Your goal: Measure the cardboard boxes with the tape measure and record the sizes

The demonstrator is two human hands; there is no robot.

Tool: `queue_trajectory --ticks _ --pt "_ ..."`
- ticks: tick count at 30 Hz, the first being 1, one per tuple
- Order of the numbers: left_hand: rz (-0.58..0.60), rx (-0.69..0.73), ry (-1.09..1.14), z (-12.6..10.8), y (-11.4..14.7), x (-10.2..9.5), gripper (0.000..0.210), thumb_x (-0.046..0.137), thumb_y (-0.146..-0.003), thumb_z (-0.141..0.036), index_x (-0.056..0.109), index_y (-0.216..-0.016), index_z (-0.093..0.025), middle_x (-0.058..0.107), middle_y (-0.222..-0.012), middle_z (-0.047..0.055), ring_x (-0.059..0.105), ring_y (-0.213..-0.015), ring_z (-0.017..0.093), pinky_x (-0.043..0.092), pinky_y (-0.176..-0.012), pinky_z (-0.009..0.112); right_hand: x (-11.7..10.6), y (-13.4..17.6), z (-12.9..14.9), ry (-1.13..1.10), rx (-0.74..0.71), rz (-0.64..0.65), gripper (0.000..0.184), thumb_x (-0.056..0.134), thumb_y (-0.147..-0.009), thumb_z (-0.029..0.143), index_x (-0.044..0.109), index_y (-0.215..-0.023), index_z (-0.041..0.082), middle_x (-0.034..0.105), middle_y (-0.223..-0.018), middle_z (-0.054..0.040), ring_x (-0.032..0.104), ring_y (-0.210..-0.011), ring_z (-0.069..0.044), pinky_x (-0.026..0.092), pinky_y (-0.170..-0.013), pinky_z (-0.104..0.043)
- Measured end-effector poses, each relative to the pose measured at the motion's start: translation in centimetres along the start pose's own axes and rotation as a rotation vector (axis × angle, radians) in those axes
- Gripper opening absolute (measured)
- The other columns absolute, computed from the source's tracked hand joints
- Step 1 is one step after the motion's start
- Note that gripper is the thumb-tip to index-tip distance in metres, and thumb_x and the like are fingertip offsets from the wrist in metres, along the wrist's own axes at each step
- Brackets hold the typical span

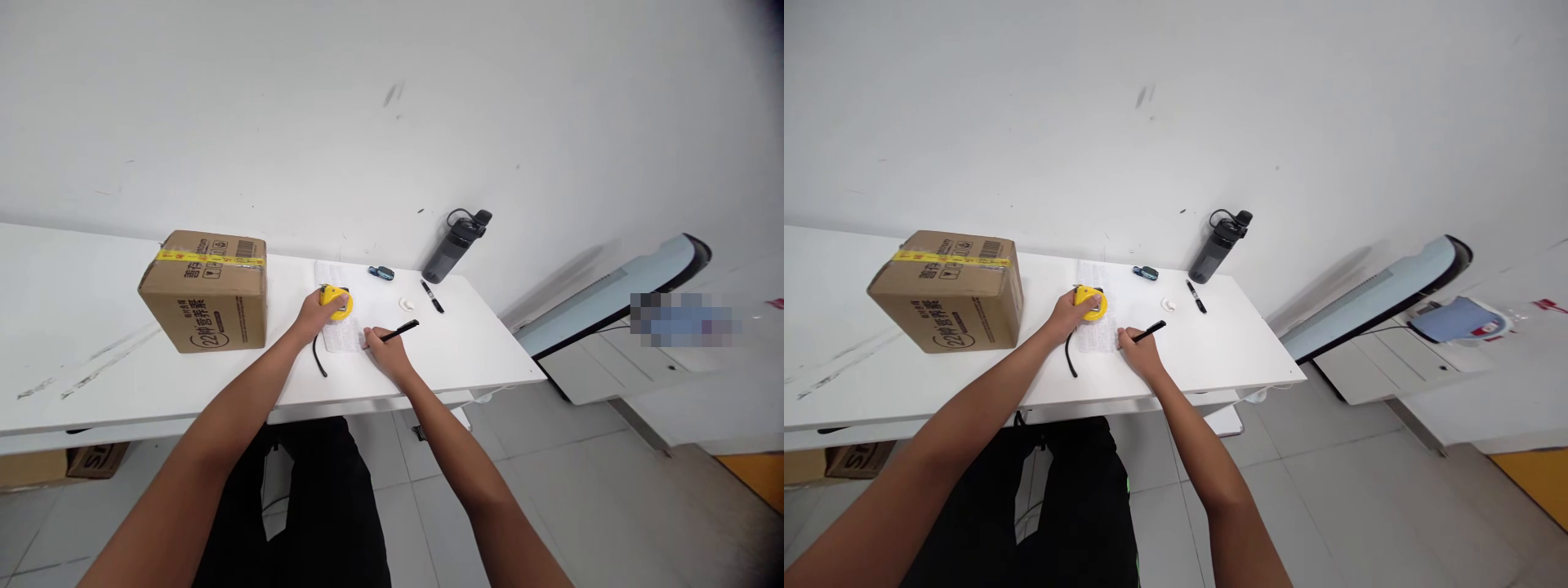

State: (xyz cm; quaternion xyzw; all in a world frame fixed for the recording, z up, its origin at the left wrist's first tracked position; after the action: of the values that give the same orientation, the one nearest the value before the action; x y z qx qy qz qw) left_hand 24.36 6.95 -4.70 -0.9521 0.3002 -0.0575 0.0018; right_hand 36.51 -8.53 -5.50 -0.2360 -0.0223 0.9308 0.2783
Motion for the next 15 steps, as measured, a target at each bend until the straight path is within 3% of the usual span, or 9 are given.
queue_trajectory --ticks 12,15 --pt "0.002 -0.018 0.002 0.04 0.07 -0.06 0.058 0.082 -0.064 -0.06 0.068 -0.098 -0.016 0.07 -0.094 0.006 0.065 -0.085 0.019 0.05 -0.069 0.028 0.24 0.0 -0.27 -0.03 0.025 0.067 0.041 0.055 -0.084 0.049 0.064 -0.057 0.021 0.061 -0.061 -0.0018 0.056 -0.067 -0.018 0.042 -0.069 -0.031" --pt "-0.003 -0.015 0.014 0.09 -0.03 -0.03 0.058 0.083 -0.063 -0.06 0.068 -0.098 -0.016 0.07 -0.095 0.006 0.065 -0.084 0.019 0.05 -0.07 0.029 -0.05 -0.07 -0.37 -0.072 0.024 0.022 0.042 0.055 -0.086 0.051 0.064 -0.058 0.021 0.061 -0.061 -0.0019 0.057 -0.067 -0.018 0.043 -0.07 -0.031"
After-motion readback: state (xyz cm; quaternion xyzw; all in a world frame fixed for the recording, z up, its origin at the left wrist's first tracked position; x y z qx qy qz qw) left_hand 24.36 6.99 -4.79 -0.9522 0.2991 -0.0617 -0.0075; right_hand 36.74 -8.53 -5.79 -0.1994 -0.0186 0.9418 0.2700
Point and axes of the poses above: each hand's wrist, its own y-axis away from the middle knuckle, its own x-axis out of the palm, z = x × y, the point moved 5 cm from there along -y, towards the middle knuckle
